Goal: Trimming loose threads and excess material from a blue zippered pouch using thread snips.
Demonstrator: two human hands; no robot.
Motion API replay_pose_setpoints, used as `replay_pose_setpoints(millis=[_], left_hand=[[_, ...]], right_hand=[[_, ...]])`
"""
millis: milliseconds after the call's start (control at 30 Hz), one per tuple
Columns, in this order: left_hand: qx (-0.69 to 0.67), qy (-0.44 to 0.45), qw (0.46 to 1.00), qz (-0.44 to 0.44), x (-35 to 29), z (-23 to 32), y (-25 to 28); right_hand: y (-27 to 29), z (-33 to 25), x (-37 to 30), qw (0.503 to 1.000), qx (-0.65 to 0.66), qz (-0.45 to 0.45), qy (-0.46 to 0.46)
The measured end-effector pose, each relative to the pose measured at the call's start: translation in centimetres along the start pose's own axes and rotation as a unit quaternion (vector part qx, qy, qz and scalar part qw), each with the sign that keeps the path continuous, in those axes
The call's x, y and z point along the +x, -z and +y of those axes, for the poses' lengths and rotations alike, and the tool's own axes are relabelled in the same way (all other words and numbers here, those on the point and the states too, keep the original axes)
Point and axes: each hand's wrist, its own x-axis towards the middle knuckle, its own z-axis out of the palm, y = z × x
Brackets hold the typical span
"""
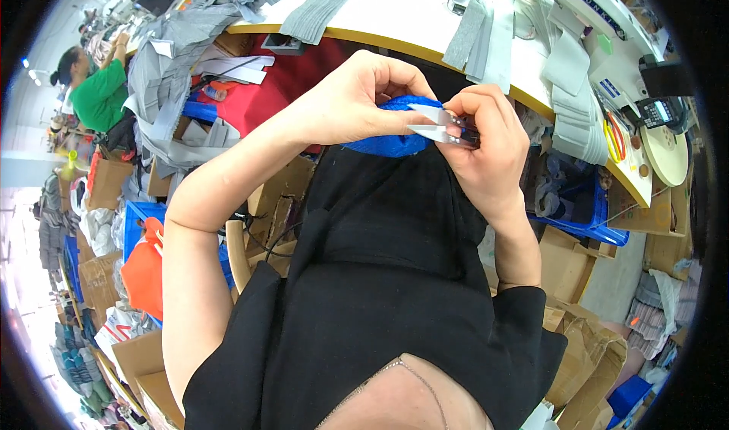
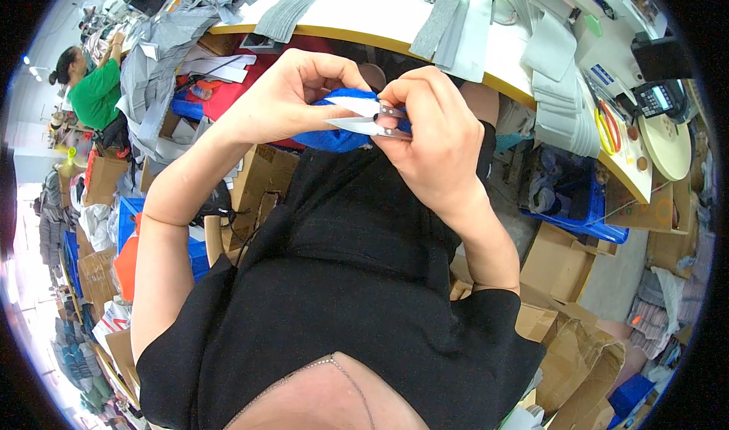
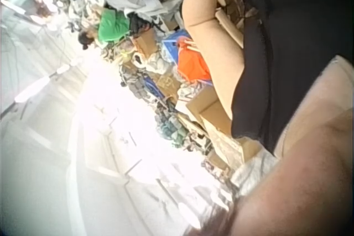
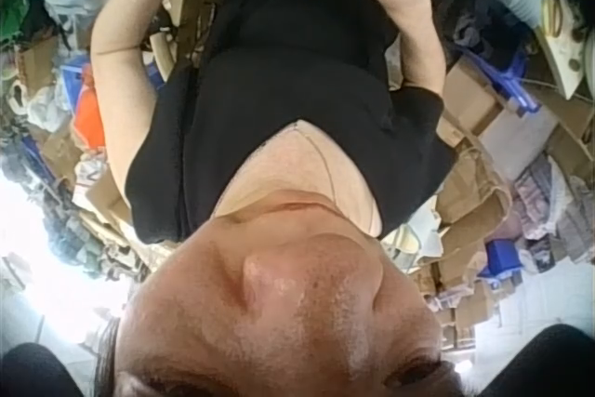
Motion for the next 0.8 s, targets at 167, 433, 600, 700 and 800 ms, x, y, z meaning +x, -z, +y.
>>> replay_pose_setpoints(millis=[167,433,600,700,800], left_hand=[[0.037,0.023,0.999,-0.008,0.7,0.4,0.4],[-0.020,0.028,0.998,0.045,1.2,-0.2,0.1],[-0.083,0.015,0.996,0.035,0.0,-1.5,-0.2],[-0.138,0.009,0.990,0.008,-0.4,-0.8,-0.7],[-0.165,0.013,0.986,0.006,-0.6,-1.4,-0.5]], right_hand=[[-0.4,1.1,0.0,0.971,0.183,-0.067,-0.140],[-0.6,0.9,0.6,0.981,0.150,-0.037,-0.119],[-1.6,0.4,-0.1,0.990,0.110,-0.007,-0.084],[-0.7,-0.2,-0.6,0.988,0.100,-0.009,-0.119],[-0.8,-0.5,-0.6,0.988,0.095,-0.013,-0.121]])
